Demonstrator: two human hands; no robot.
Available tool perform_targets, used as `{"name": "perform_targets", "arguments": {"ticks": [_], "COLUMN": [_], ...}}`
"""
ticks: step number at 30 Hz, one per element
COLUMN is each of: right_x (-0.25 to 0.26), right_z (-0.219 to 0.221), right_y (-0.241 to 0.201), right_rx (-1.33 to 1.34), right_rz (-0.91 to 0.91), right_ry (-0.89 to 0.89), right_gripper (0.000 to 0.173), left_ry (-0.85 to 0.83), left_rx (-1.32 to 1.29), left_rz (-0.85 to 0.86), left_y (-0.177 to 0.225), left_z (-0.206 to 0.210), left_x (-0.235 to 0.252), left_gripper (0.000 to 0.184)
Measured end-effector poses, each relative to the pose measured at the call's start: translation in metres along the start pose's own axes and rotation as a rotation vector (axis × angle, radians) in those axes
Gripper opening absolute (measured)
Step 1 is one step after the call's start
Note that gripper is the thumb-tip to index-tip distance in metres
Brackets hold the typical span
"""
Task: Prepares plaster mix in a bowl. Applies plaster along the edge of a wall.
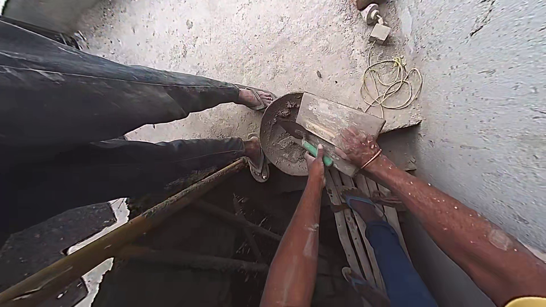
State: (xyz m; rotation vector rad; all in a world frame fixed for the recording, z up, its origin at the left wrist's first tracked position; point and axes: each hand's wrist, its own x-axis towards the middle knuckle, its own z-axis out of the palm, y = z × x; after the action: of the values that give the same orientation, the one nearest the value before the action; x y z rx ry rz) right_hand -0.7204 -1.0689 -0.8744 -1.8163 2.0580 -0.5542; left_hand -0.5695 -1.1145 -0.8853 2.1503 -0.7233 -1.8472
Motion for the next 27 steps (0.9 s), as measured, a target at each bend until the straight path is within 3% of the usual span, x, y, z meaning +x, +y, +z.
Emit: {"name": "perform_targets", "arguments": {"ticks": [3, 6, 10, 14, 16, 18, 20, 21, 22, 24, 27], "right_x": [0.001, 0.012, 0.044, 0.061, 0.053, 0.038, 0.022, 0.019, 0.015, 0.021, 0.046], "right_z": [-0.009, -0.022, -0.024, -0.012, -0.006, -0.008, -0.003, 0.002, 0.011, 0.031, 0.053], "right_y": [0.009, 0.040, 0.103, 0.144, 0.115, 0.047, -0.034, -0.064, -0.084, -0.094, -0.084], "right_rx": [-0.039, -0.090, -0.004, 0.045, 0.023, 0.098, 0.292, 0.466, 0.642, 0.774, 0.536], "right_rz": [0.016, 0.119, 0.430, 0.644, 0.670, 0.585, 0.519, 0.537, 0.559, 0.599, 0.595], "right_ry": [0.079, 0.155, -0.021, -0.098, -0.015, -0.067, -0.448, -0.704, -0.852, -0.860, -0.693], "right_gripper": [0.030, 0.037, 0.050, 0.047, 0.037, 0.035, 0.052, 0.059, 0.059, 0.053, 0.047], "left_ry": [0.084, 0.078, 0.160, 0.137, 0.090, 0.046, 0.090, 0.125, 0.108, 0.146, 0.398], "left_rx": [0.183, 0.088, 0.096, 0.082, 0.011, -0.094, -0.131, -0.078, -0.035, 0.031, 0.170], "left_rz": [0.116, 0.189, 0.193, 0.204, 0.237, 0.260, 0.289, 0.315, 0.324, 0.336, 0.141], "left_y": [0.000, -0.010, -0.037, -0.066, -0.069, -0.066, -0.062, -0.061, -0.062, -0.057, -0.049], "left_z": [-0.010, -0.043, -0.092, -0.100, -0.090, -0.070, -0.048, -0.040, -0.038, -0.035, -0.067], "left_x": [-0.007, -0.020, -0.034, -0.047, -0.053, -0.054, -0.055, -0.056, -0.061, -0.052, -0.025], "left_gripper": [0.042, 0.032, 0.030, 0.024, 0.022, 0.032, 0.043, 0.050, 0.060, 0.067, 0.055]}}
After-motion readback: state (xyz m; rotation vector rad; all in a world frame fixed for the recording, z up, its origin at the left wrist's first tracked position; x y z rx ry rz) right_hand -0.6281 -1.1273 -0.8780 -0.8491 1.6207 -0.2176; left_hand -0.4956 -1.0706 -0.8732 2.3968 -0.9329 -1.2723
